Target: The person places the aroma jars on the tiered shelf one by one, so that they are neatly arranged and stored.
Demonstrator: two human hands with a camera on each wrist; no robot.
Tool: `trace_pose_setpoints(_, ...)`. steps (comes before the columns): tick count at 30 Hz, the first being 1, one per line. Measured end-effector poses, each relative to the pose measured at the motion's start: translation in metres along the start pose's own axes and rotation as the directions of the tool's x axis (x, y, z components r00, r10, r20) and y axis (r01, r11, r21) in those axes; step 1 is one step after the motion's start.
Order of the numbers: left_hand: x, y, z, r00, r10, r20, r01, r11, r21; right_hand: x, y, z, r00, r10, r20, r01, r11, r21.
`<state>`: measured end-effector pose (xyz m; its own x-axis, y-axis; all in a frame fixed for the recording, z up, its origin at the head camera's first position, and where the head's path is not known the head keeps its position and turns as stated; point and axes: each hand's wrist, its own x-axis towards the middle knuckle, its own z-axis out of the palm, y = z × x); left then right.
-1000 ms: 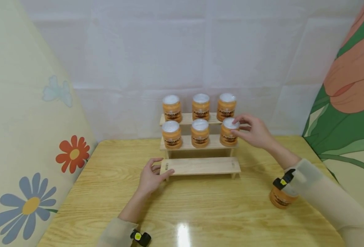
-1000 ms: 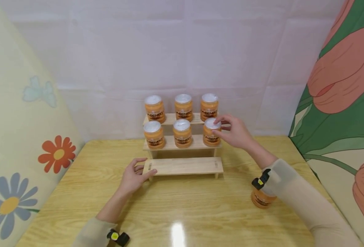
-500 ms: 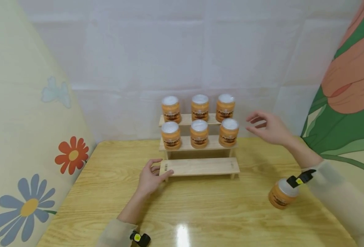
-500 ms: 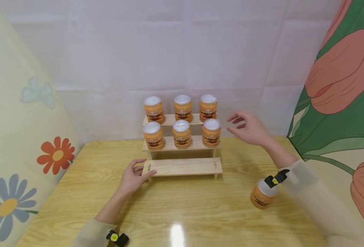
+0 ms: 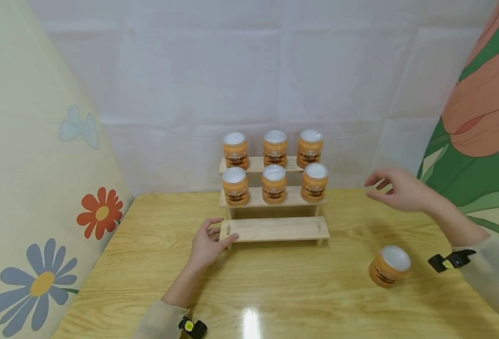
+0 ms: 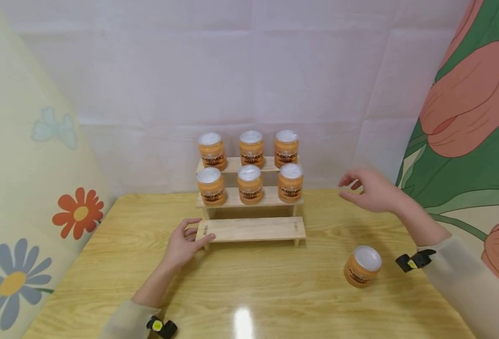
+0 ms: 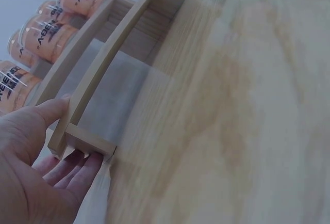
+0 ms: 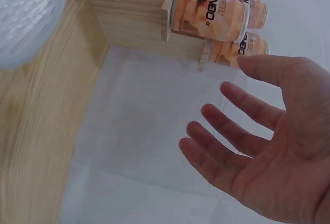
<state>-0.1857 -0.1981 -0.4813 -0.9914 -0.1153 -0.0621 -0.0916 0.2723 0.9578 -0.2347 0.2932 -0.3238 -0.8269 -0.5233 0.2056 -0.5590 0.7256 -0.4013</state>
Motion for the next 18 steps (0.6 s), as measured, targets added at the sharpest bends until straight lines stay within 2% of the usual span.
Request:
trace_pose_setpoints(3, 0.001, -0.002, -0.002, 0.999, 0.031, 0.017, -0.031, 0.999, 0.015, -0.01, 0.006, -0.001, 0.999, 0.007, 0.054, -0.006, 1.0, -0.018)
trace_pose_setpoints(6, 0.003, -0.004, -0.007, 0.996, 0.072, 0.048, -0.074, 0.996, 0.043, -0.018, 0.01, -0.001, 0.989, 0.033, 0.141, -0.034, 0.999, 0.004)
trace_pose_setpoints(12, 0.002, -0.005, -0.015, 0.99, 0.087, 0.11, -0.098, 0.991, 0.096, -0.034, 0.018, 0.004, 0.935, 0.044, 0.353, -0.069, 0.996, 0.058)
trace_pose_setpoints(18, 0.002, -0.004, -0.016, 0.99, 0.075, 0.123, -0.088, 0.991, 0.102, -0.045, 0.022, 0.017, 0.887, -0.006, 0.461, -0.029, 0.997, 0.069)
